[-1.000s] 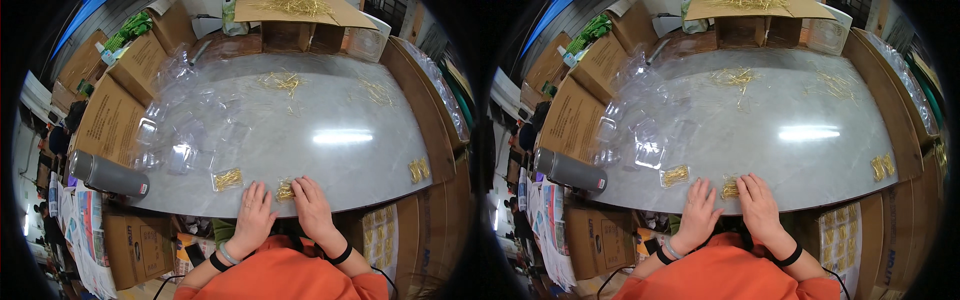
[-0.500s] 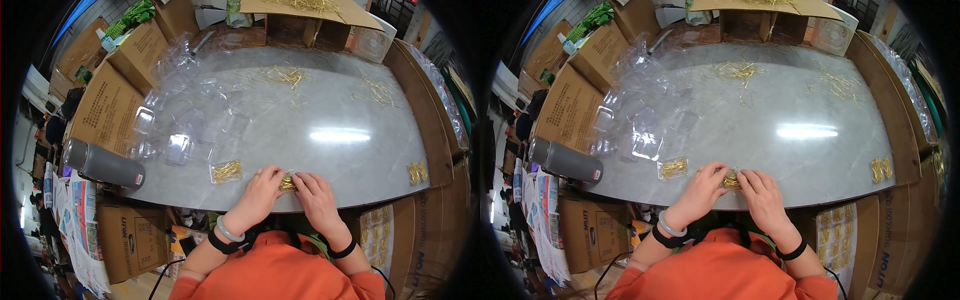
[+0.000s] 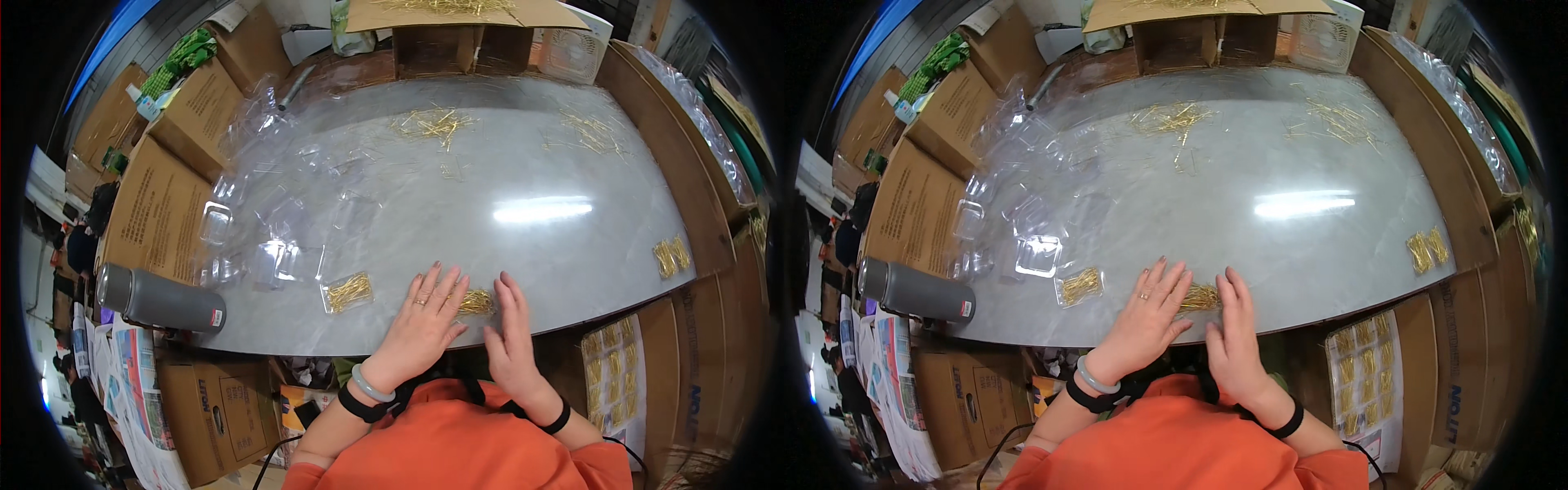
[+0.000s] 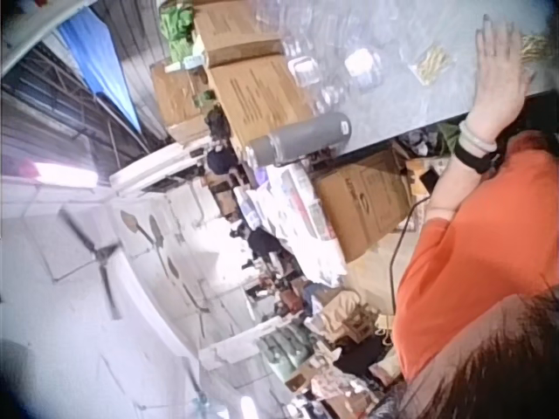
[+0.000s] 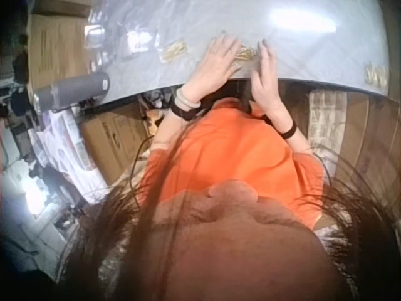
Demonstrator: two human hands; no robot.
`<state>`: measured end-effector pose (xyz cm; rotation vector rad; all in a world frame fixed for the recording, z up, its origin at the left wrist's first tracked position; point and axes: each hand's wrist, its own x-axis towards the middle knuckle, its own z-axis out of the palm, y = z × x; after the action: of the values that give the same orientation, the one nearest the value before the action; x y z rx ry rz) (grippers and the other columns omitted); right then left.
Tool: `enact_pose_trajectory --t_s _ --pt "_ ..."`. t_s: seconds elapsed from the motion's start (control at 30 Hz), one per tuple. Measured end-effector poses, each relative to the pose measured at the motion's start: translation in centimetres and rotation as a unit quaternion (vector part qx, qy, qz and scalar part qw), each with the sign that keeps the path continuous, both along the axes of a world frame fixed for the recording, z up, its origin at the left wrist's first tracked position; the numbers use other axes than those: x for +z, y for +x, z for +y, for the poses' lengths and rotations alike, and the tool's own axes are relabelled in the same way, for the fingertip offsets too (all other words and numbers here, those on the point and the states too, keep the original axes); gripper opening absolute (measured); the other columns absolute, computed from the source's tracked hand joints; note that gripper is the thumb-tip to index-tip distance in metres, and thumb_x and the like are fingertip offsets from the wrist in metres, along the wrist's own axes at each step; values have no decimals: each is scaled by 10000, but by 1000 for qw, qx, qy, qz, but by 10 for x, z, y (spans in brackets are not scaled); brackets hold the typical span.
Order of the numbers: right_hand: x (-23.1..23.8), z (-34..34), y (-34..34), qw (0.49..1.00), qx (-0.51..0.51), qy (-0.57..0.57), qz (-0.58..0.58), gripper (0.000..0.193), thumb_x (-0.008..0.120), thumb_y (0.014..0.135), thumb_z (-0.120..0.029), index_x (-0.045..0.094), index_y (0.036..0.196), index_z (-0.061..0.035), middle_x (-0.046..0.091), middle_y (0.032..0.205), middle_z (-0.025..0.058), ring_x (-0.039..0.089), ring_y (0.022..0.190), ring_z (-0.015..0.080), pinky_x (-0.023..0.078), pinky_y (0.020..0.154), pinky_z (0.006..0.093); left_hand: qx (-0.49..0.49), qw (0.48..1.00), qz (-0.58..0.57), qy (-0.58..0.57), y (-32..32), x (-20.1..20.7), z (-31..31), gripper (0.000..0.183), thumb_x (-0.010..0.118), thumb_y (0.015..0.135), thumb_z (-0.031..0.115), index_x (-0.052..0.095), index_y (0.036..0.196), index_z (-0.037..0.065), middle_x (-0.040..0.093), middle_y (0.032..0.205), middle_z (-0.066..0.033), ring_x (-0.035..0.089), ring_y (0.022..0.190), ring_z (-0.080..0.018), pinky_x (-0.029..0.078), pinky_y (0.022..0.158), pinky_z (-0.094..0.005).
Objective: Sorting and packing small gold-colored metal parts into plastic trays.
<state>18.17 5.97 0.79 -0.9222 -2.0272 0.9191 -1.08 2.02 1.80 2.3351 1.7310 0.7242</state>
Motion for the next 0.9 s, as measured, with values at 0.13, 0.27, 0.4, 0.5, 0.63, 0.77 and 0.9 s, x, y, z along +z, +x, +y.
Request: enact_pose_trajectory --t_s 0.13,0.27,0.4,0.5,0.63,0.77,0.9 --pt "-5 -3 -19 985 32 -110 132 735 496 888 69 254 1582 33 178 1663 242 194 1558 385 208 1257 461 3 1000 13 17 3 -13 -2 655 673 956 134 379 1498 -86 410 1489 -277 406 1423 -453 348 1191 -541" --pt "-7 -2 -18 942 0 -213 258 747 463 895 93 240 1605 24 121 1711 166 122 1594 306 136 1287 447 21 999 8 22 7 -12 -3 607 645 961 94 388 1469 -117 430 1456 -276 433 1396 -457 369 1178 -537" --pt "-5 -4 -13 999 20 26 -30 608 500 934 62 372 1528 44 323 1616 238 301 1520 392 256 1246 502 23 999 7 26 7 -14 -3 554 615 958 68 422 1442 -121 437 1428 -290 445 1378 -471 379 1169 -539" --pt "0 0 -23 954 1 223 -199 515 571 902 35 511 1414 57 479 1498 258 454 1411 431 365 1184 551 34 999 2 28 7 -17 -5 532 596 954 55 437 1429 -126 437 1424 -302 449 1370 -481 384 1164 -537" --pt "-8 5 -23 955 0 228 -192 435 592 908 -7 584 1338 56 592 1389 217 544 1340 399 398 1164 544 35 998 -4 45 8 -18 -5 555 621 946 73 435 1426 -135 438 1432 -310 451 1365 -487 389 1157 -532" --pt "-5 3 -27 950 -4 245 -196 381 592 903 7 621 1281 53 611 1360 210 569 1313 396 436 1137 529 94 986 -131 50 4 -6 -19 540 636 965 108 464 1439 -83 534 1362 -275 517 1311 -447 433 1109 -511" --pt "-8 5 -26 947 -13 257 -192 376 591 887 30 628 1260 48 632 1338 202 593 1286 393 447 1127 529 267 944 -134 138 -47 11 -68 309 636 982 116 648 1268 2 679 1096 -190 648 1015 -386 533 872 -448"
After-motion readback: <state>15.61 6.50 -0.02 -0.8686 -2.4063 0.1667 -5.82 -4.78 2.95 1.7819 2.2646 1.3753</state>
